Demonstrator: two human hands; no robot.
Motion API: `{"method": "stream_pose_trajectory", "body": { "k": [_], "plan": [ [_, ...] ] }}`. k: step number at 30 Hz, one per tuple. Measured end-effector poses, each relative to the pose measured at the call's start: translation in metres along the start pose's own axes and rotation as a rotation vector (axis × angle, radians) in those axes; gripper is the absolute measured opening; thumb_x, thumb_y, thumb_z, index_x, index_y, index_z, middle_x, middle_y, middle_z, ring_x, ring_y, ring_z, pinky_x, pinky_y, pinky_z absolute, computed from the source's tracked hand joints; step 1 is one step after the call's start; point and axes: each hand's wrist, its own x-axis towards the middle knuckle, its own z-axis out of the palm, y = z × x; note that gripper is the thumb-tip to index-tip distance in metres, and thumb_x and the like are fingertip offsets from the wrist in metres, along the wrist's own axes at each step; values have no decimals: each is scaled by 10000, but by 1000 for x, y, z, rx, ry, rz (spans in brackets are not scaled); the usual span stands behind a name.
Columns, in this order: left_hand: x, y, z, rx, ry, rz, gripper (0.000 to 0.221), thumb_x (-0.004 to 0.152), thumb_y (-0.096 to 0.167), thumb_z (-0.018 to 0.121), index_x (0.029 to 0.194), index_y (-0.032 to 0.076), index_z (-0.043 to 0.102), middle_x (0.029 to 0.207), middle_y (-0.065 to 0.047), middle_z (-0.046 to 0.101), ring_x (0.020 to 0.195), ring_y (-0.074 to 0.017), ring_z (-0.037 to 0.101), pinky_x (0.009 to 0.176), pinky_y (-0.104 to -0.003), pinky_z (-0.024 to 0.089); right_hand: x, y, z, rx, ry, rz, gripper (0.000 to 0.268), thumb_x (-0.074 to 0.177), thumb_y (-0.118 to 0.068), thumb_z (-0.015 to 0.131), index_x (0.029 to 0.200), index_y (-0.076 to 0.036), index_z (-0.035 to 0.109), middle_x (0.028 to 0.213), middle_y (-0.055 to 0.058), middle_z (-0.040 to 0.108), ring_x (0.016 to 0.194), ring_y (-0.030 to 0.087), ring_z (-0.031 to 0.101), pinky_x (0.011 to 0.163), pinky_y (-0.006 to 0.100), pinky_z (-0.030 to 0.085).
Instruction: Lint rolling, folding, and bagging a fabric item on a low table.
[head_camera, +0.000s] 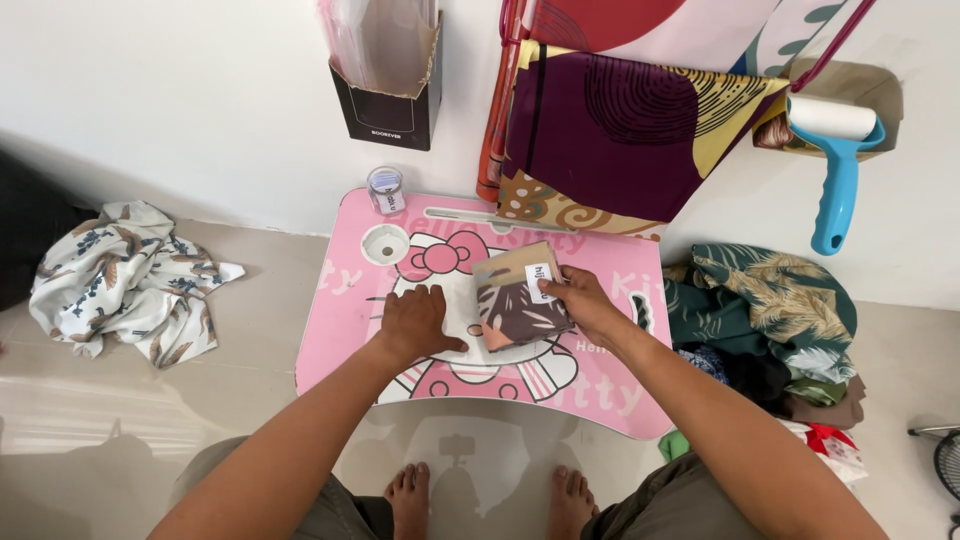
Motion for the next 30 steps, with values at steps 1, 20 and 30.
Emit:
{"method": "stream_pose_trajectory", "body": {
  "k": [1, 20, 30],
  "plan": [
    [-14, 6, -22, 0, 0, 0, 915, 732, 732, 779, 1236, 7, 541, 1140, -186, 670, 1128, -376, 683, 954, -554, 489, 1, -2, 0, 0, 0, 0, 334, 890, -85, 773, 1175, 56, 672, 898, 187, 751, 755, 267, 769, 621, 366, 639],
    [-12, 47, -60, -1617, -562, 260, 671, 796, 232, 861, 1327, -72, 583, 1063, -196, 746, 872, -324, 766, 699, -467, 644, -26, -68, -14, -164, -548, 38, 326, 838, -32, 776, 1155, 27, 724, 848, 102, 773, 766, 205, 776, 646, 353, 645],
    [4, 64, -61, -1630, -321, 156, 488, 717, 96, 927, 1122, -52, 697, 896, -164, 753, 752, -324, 775, 603, -440, 643, -42, -92, -26, -188, -372, -160, 526, 858, -238, 828, 1282, 19, 653, 937, 150, 741, 832, 223, 720, 735, 356, 619]
  ]
}}
